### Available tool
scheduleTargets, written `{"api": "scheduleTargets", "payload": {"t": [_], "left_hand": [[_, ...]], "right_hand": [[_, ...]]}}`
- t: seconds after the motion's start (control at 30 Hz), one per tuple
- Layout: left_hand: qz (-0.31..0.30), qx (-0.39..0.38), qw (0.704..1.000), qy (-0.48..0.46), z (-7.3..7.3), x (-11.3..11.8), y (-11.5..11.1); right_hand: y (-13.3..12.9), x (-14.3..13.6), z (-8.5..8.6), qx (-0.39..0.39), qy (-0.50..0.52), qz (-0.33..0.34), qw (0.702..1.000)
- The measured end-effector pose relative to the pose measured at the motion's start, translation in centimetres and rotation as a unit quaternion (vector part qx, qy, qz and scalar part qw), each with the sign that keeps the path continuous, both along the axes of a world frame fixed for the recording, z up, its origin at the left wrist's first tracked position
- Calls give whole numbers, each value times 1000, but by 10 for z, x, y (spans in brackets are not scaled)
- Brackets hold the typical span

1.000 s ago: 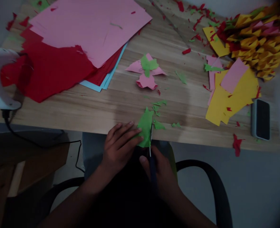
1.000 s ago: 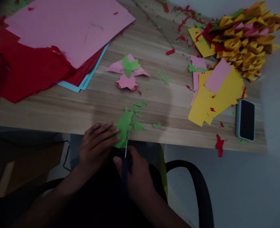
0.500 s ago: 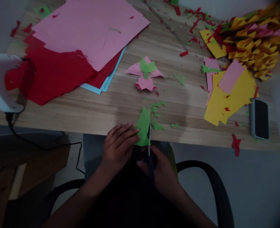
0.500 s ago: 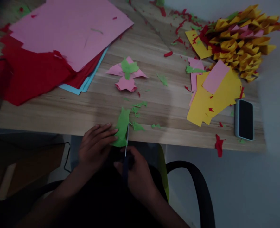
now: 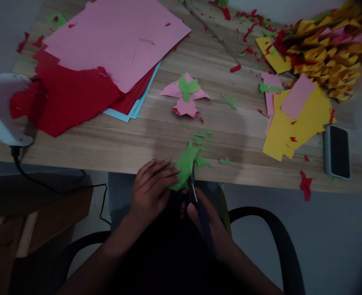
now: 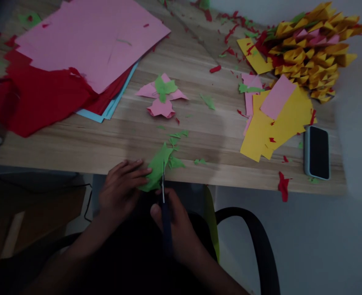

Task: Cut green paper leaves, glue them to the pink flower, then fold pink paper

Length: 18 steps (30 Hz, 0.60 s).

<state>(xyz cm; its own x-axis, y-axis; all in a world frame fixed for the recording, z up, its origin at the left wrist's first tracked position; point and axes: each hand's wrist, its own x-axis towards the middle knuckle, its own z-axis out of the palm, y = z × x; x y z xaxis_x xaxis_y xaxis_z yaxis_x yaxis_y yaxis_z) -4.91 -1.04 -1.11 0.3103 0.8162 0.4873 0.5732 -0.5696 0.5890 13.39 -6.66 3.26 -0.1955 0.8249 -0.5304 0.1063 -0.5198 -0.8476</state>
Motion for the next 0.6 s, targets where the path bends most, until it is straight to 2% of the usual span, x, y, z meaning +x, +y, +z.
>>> {"api": "scheduleTargets", "payload": {"t": [0.17,0.33,0.6], "left_hand": [[-10,3,1000,5,-1,-5,-3],[-9,-1,1000,7,1,-6,-3],[-16,-8,1000,9,2,-8,-2]], "right_hand": [[4,-7,-5,-18,9,-41,999],[6,-10,-5,-58,26,-69,996],[8,-14,-2,-77,13,-96,992]]}}
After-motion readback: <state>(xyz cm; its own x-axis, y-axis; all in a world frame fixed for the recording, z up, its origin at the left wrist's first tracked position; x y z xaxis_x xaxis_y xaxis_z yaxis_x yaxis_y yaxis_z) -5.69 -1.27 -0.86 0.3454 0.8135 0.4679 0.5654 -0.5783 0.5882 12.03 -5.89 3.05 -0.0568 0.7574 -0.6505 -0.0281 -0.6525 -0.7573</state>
